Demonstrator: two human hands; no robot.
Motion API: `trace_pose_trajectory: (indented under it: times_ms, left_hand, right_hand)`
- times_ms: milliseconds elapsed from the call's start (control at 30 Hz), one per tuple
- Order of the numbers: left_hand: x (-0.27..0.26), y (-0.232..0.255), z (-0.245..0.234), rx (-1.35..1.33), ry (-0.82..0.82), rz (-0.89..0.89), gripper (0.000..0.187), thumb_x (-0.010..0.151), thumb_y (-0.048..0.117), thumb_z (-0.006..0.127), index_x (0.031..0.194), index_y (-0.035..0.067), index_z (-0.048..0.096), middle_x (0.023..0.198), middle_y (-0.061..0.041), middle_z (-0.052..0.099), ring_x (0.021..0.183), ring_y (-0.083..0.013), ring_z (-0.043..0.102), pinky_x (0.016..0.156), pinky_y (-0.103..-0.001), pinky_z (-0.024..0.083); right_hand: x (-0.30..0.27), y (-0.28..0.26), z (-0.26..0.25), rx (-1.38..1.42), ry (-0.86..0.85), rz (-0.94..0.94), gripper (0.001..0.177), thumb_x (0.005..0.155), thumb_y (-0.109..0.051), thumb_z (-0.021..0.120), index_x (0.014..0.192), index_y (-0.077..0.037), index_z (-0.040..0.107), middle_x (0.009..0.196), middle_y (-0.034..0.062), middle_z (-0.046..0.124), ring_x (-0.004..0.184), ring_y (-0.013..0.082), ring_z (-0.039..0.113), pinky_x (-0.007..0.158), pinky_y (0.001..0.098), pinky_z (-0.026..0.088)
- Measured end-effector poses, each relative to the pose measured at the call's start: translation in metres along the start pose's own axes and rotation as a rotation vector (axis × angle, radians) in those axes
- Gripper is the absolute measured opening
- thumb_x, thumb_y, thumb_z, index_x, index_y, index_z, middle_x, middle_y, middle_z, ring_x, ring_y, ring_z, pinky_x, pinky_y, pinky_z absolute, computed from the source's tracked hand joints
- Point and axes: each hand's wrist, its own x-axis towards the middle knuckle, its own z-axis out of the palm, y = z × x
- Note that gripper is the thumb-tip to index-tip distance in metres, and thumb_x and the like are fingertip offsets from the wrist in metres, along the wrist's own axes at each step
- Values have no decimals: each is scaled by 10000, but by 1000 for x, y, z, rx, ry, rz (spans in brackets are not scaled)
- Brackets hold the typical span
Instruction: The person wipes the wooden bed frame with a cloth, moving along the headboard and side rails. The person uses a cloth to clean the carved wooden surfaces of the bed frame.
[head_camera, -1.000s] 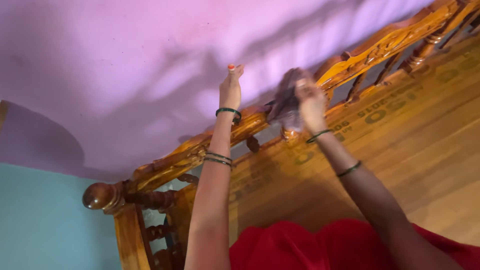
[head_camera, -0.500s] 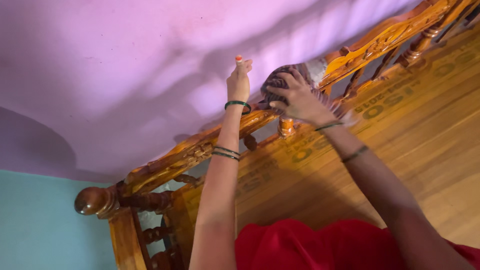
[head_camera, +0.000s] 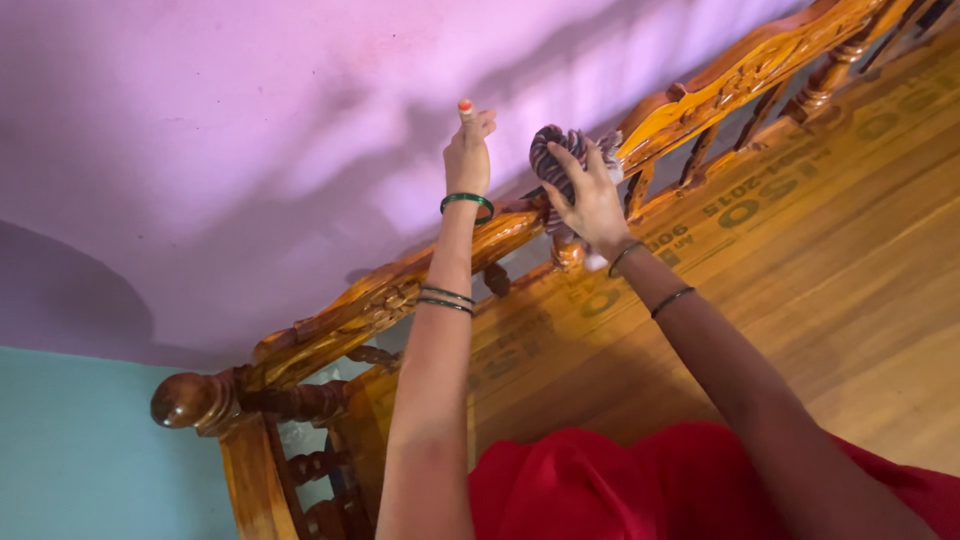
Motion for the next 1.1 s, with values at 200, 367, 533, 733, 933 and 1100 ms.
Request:
trace_pose_trajectory:
  times_ms: [200,367,533,733,933,1100]
  left_hand:
    - [4,-10,-13,15,17,0,1106,856,863,49,1264,96,734,1198,-147,777,1232,-274,663,1073,-376,443]
    - [-1,-10,-27,23,27,-42,1084,863,847,50,1259,109,737,1202,-131,773,1199,-277,668,1052,-384,452]
    - [-4,-22,-30,22,54,-71,1055,878,836,74,1240,111,749,1169,-138,793,1184,-279,682,1055,-386,451]
    - [-2,-34,-34,50,46,-76,1029,892,823,83,1235,119,750,1185,-130,773,1187,-275,664,1049,-383,448]
    - [-9,-51,-51,51,61,-83,1004,898,820,120,1243,115,746,1185,-131,774,1173,-265,683,1030,-383,464]
    - [-6,-50,-57,83,59,-98,1006,893,815,109,1243,118,744,1182,-130,774,1154,-258,694,1019,-380,479]
  right_hand:
    - [-64,41,11,103,-194,277,542,1038,49,521,1523,-191,551,1454,255,529,1065,364,699,813,359,601]
    - [-98,37,-16,-170,-31,-72,606,881,78,634,1378,-268,630,1252,99,663,1056,273,706,845,424,646]
    - [-83,3,-15,-76,-322,332,448,939,-43,564,1380,-102,612,1160,163,644,913,313,605,813,463,561]
    - [-133,51,62,-419,-410,-199,569,903,-41,604,1468,18,566,1320,279,551,979,348,553,859,439,480]
    - [-155,57,67,-202,-344,-251,653,808,-215,661,1381,39,479,1347,333,481,1114,457,540,967,510,464]
    - [-142,5,73,57,-341,373,567,903,-98,573,1462,-6,560,1148,284,549,952,440,593,875,481,496]
